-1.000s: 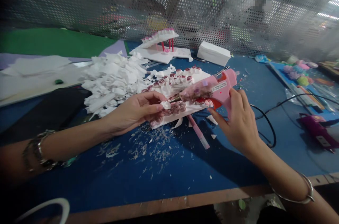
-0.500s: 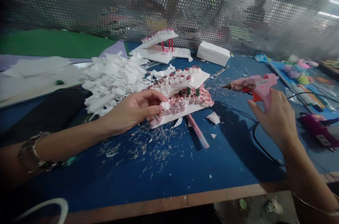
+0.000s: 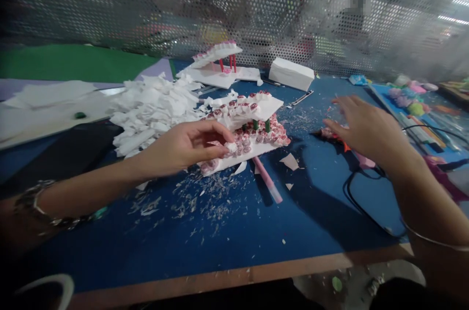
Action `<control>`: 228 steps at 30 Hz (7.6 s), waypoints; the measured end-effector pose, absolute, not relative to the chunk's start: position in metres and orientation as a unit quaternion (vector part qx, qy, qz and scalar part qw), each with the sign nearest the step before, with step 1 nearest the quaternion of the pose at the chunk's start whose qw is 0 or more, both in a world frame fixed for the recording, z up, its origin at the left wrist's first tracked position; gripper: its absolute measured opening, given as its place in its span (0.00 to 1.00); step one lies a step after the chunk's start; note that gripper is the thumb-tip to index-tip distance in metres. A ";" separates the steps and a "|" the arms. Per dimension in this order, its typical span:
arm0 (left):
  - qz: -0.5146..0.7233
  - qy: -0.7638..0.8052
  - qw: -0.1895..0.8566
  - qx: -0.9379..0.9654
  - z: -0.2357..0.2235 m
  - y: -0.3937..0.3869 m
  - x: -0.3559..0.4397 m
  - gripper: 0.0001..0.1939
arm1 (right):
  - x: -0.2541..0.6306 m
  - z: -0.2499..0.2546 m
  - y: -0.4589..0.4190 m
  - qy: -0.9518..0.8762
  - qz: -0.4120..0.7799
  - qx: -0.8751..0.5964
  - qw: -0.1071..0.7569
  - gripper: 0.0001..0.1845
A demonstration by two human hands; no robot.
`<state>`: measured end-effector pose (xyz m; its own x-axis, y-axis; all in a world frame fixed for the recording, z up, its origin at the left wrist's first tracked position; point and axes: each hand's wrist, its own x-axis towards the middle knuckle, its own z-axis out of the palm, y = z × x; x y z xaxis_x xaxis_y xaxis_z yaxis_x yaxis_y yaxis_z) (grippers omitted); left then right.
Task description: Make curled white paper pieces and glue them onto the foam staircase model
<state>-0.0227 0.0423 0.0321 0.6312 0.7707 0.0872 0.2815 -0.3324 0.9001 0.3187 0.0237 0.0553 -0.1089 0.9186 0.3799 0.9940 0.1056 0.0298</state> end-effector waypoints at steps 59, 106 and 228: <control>0.128 0.269 -0.078 0.951 0.010 0.057 -0.027 0.21 | 0.208 0.022 0.047 -0.944 -0.066 -0.312 0.089 0.16; 0.113 0.275 -0.037 0.954 0.007 0.057 -0.026 0.16 | 0.193 0.017 0.044 -0.884 -0.078 -0.456 0.070 0.08; 0.062 0.201 -0.032 0.977 0.021 0.052 -0.019 0.17 | 0.210 0.010 0.036 -0.874 0.049 -0.445 0.191 0.10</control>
<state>-0.0192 0.0522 0.0213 0.9113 0.3895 0.1333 0.3973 -0.9170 -0.0369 0.2103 0.0363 0.0099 -0.5315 0.7960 0.2896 0.7585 0.5995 -0.2556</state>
